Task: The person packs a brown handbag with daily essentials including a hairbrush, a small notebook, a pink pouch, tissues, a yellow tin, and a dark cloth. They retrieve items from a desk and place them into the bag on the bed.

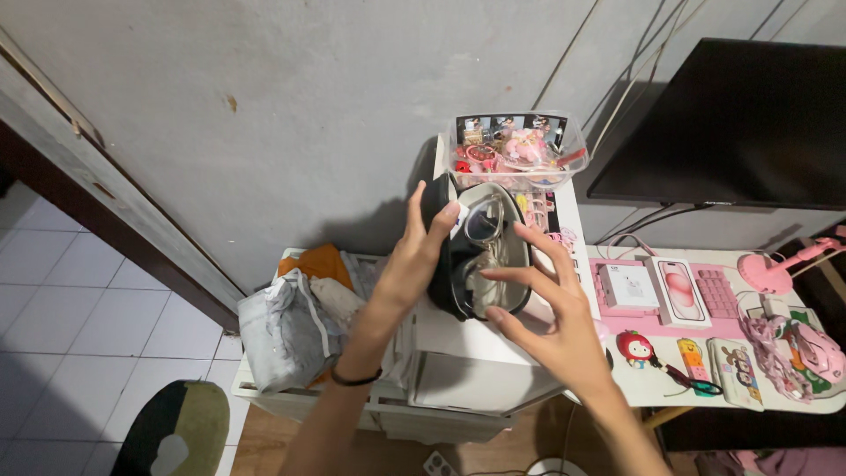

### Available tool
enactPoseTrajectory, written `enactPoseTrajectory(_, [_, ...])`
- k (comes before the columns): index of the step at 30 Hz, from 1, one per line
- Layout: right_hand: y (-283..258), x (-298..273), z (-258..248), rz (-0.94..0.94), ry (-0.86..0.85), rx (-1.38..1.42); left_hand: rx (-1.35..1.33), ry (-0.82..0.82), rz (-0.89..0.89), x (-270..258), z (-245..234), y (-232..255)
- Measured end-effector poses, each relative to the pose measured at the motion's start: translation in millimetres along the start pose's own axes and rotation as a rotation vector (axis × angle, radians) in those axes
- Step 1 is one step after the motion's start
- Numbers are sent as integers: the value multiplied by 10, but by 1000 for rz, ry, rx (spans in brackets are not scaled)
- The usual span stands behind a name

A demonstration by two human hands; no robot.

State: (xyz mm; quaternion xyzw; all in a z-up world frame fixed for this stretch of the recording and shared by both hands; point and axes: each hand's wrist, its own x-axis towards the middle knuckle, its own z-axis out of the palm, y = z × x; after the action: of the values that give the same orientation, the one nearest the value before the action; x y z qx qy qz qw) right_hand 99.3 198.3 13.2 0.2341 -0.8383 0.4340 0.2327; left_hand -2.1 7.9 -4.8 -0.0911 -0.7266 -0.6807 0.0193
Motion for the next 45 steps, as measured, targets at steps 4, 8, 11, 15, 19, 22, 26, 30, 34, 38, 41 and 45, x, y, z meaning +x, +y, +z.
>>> enactPoseTrajectory(4, [12, -46, 23, 42, 47, 37, -51, -32, -10, -23, 53, 8])
enactPoseTrajectory(8, [28, -68, 30, 65, 78, 159, -103, -61, 5, -57, 97, 34])
enactPoseTrajectory(11, [1, -49, 74, 296, 161, 643, -125, -74, 20, -63, 129, 48])
enactPoseTrajectory(15, [-60, 13, 127, 552, 184, 1174, -131, -56, -2, -72, 198, 16])
enactPoseTrajectory(19, [-95, 80, 117, 551, 188, 1315, -171, -49, 81, -82, 258, -73])
enactPoseTrajectory(22, [-113, 92, 117, 527, 193, 1226, -283, -49, 74, -107, 334, -166])
enactPoseTrajectory(26, [-133, 91, 129, 546, 186, 1185, -355, -3, 113, -127, 490, -226])
enactPoseTrajectory(30, [-142, 95, 120, 530, 170, 1151, -576, -22, 112, -174, 610, -149])
enactPoseTrajectory(34, [-115, 120, 49, 561, 128, 1131, -598, -51, 18, -283, 640, 36])
enactPoseTrajectory(38, [-82, 144, -46, 577, 113, 976, -774, -176, -23, -382, 575, 212])
enactPoseTrajectory(41, [-77, 204, -122, 539, 65, 881, -826, -187, -32, -379, 578, 309])
enactPoseTrajectory(45, [-130, 243, -258, 518, 70, 787, -891, -196, -118, -382, 661, 369])
